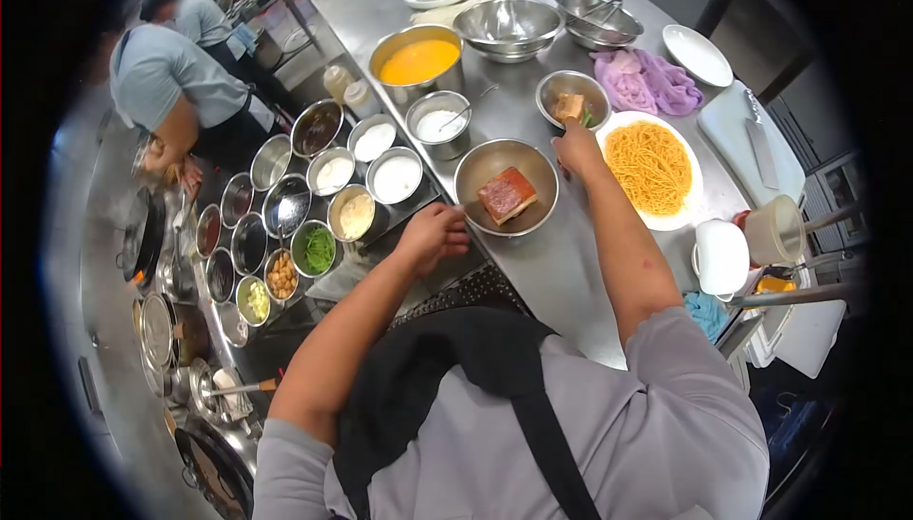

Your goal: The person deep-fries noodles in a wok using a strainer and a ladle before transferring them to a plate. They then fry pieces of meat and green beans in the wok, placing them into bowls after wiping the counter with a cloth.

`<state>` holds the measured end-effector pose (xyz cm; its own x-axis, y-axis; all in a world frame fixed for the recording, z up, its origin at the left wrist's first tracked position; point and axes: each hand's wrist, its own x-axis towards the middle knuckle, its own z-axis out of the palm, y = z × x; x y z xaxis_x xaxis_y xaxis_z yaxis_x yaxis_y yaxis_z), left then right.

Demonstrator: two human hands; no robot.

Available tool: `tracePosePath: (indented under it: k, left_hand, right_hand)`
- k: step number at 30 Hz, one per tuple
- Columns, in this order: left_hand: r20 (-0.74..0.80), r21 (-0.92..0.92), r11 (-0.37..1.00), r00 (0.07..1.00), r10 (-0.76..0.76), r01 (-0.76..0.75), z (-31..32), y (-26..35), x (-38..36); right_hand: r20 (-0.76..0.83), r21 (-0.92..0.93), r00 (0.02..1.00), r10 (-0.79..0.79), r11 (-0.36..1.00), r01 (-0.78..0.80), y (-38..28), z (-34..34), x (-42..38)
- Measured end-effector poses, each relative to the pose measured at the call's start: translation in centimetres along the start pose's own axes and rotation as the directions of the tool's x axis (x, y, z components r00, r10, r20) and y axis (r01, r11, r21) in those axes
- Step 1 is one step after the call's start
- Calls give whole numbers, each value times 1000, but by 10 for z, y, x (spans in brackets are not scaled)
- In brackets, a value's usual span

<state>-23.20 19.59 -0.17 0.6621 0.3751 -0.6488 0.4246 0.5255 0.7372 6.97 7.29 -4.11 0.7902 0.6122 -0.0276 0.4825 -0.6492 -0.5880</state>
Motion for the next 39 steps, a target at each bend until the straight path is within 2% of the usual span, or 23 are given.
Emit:
tracePosePath:
  k: [1, 2, 3, 5, 7, 8, 11, 12, 14, 15, 17, 19, 21, 23, 24, 27, 29, 30, 32, 33, 35, 37, 39]
  left_hand:
    - [-3, 65, 998, 1000, 20, -19, 8, 0, 9]
    - [-1, 132, 990, 999, 42, -42, 11, 0, 14]
    - [-4, 130, 991, 999, 43, -42, 7, -3, 19]
    - [-30, 0, 997, 997, 75, -75, 2, -10, 27]
    - [-54, -63, 994, 995, 86, -89, -7, -14, 10]
    - [-81, -117, 988, 992, 96, -105, -16, -17, -1]
    - [-176, -207, 963, 975, 136, -172, -71, -59, -15]
    - [-183, -215, 962, 975, 127, -166, -75, -60, -30]
    - [-347, -301, 921, 928, 137, -248, -79, -58, -67]
    - [-359, -316, 916, 925, 126, -247, -88, -67, -77]
    - [-426, -348, 884, 892, 148, -313, -110, -86, -100]
    - [-497, -376, 854, 856, 143, -361, -119, -99, -126]
    - [-514, -438, 809, 848, 132, -392, -131, -115, -151]
    - [-580, -509, 719, 806, 120, -473, -146, -130, -177]
    - [-622, -521, 686, 776, 102, -508, -155, -137, -191]
    - [-719, -541, 557, 690, 84, -631, -187, -150, -238]
    - [-777, -531, 444, 624, 85, -722, -215, -158, -272]
    - [-825, -476, 395, 555, 111, -786, -233, -165, -289]
    - [-894, -387, 306, 435, 107, -870, -280, -185, -331]
    - [-912, -341, 308, 392, 121, -888, -308, -197, -353]
    - [-926, -276, 363, 347, 147, -890, -345, -216, -409]
    - [-936, -287, 359, 341, 93, -888, -348, -230, -473]
    - [-976, -127, 519, 200, 88, -845, -370, -282, -511]
  right_hand:
    - [10, 2, 1000, -5, 1000, 5, -8, 2, -6]
    - [-66, 48, 998, 15, 999, -12, -15, 4, -17]
    - [-144, 95, 989, 39, 995, -25, -20, 5, -27]
    - [-153, 139, 987, 54, 990, -32, -11, 9, -41]
    - [-129, 212, 992, 4, 977, 24, -4, 12, -62]
    - [-74, 306, 997, 37, 952, -12, -4, 13, -73]
    - [-48, 258, 994, -93, 961, 102, -3, 12, -112]
    - [-34, 256, 995, -95, 961, 101, -3, 11, -124]
    - [119, 422, 993, -4, 906, -47, 2, 9, -145]
    - [137, 413, 991, -13, 910, -45, 6, 10, -154]
    - [13, 383, 976, -217, 903, 196, 15, 12, -164]
    - [22, 392, 970, -240, 895, 213, 22, 16, -169]
    - [151, 408, 971, -186, 906, 110, 9, 9, -173]
    - [141, 429, 905, -400, 849, 308, -16, 15, -182]
    - [134, 408, 854, -502, 814, 414, -33, 23, -185]
    - [205, 509, 684, -700, 674, 536, -124, 47, -222]
    - [223, 630, 518, -826, 528, 570, -196, 78, -255]
    - [264, 619, 379, -887, 457, 639, -235, 92, -273]
    - [282, 704, 80, -956, 263, 660, -315, 120, -320]
    - [329, 733, -70, -942, 208, 647, -347, 140, -345]
    - [255, 841, -362, -897, 21, 540, -408, 173, -407]
    - [273, 890, -588, -761, -31, 455, -454, 194, -469]
    - [306, 902, -698, -647, -39, 431, -482, 208, -515]
